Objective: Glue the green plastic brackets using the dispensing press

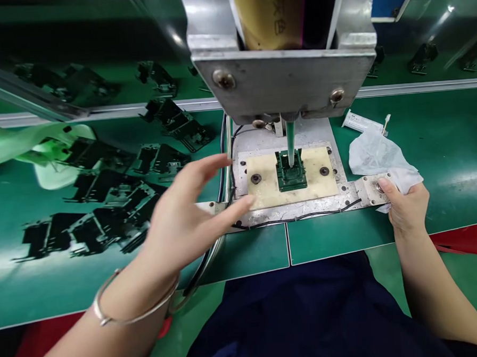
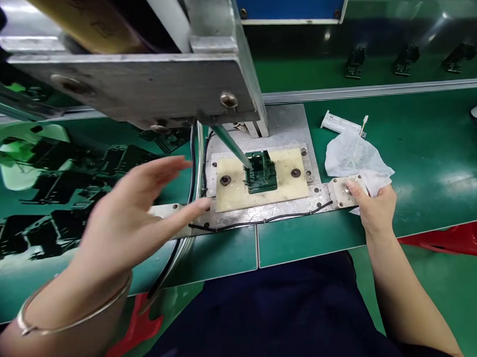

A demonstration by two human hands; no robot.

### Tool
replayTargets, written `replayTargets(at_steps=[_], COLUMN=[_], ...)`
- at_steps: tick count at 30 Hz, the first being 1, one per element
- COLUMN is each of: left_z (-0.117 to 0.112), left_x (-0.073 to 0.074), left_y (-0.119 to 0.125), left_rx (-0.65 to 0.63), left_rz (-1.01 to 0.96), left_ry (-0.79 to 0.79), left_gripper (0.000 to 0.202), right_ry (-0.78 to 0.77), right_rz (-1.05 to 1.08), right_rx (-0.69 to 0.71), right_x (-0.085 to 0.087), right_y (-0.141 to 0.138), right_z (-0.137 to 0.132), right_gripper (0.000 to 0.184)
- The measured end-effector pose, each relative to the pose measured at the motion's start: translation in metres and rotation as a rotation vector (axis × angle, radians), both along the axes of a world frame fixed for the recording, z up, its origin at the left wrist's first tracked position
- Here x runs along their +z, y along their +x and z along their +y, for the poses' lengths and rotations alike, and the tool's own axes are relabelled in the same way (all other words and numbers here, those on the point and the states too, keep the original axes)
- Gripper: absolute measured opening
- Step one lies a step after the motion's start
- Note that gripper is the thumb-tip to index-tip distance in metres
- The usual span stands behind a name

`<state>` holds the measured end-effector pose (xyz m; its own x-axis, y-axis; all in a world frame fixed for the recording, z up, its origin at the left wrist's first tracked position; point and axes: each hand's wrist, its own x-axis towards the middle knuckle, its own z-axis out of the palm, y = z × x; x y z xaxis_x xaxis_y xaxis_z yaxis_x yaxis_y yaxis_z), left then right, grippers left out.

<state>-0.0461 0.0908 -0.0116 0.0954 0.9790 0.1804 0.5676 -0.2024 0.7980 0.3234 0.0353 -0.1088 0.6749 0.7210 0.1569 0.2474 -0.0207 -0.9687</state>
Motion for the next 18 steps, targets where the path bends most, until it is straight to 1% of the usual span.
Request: replayTargets(at_steps=[1, 2, 3, 4, 6, 8, 9, 11, 13, 14, 16, 17, 18], left_z=[0.008, 0.017, 0.025, 0.032, 0.042, 0.046, 0.047, 0.045, 0.041, 0.037, 0.026, 0.019, 0.011], left_x=[0.001, 0.001, 0.000, -0.001, -0.001, 0.001, 0.003, 0.006, 0.009, 0.010, 0.013, 0.014, 0.016], left_y=[0.009, 0.019, 0.028, 0.037, 0.052, 0.062, 0.064, 0.062, 0.055, 0.051, 0.043, 0.039, 0.038], left_rx=[-0.110, -0.190, -0.232, -0.254, -0.260, -0.262, -0.262, -0.223, -0.154, -0.141, -0.172, -0.213, -0.261], left_rz=[0.009, 0.001, -0.027, -0.055, -0.126, -0.247, -0.316, -0.413, -0.438, -0.441, -0.460, -0.480, -0.505], left_ry=[-0.048, -0.106, -0.176, -0.245, -0.337, -0.382, -0.404, -0.484, -0.615, -0.702, -0.873, -0.960, -1.051], left_gripper=[0.086, 0.096, 0.100, 0.099, 0.079, 0.060, 0.055, 0.054, 0.057, 0.057, 0.060, 0.063, 0.068], right_ry=[0.004, 0.010, 0.015, 0.017, 0.015, 0.009, 0.008, 0.009, 0.004, 0.005, 0.021, 0.025, 0.019], right_rz=[-0.006, -0.013, -0.022, -0.031, -0.037, -0.038, -0.036, -0.037, -0.039, -0.043, -0.073, -0.088, -0.100], right_rx=[0.006, 0.011, 0.016, 0.017, 0.015, 0.013, 0.016, 0.024, 0.029, 0.020, -0.030, -0.037, -0.009], right_x=[0.000, -0.001, -0.001, -0.001, 0.000, 0.002, 0.002, 0.003, 0.002, 0.002, 0.004, 0.007, 0.013], right_y=[0.000, 0.000, 0.000, 0.000, -0.001, -0.002, -0.003, -0.005, -0.005, -0.005, -0.004, -0.003, -0.004], right_z=[0.000, 0.000, -0.001, -0.001, -0.002, -0.002, -0.001, 0.001, 0.003, 0.003, -0.001, -0.005, -0.012], right_gripper=[0.051, 0.051, 0.051, 0.051, 0.050, 0.049, 0.048, 0.049, 0.049, 0.049, 0.046, 0.041, 0.035])
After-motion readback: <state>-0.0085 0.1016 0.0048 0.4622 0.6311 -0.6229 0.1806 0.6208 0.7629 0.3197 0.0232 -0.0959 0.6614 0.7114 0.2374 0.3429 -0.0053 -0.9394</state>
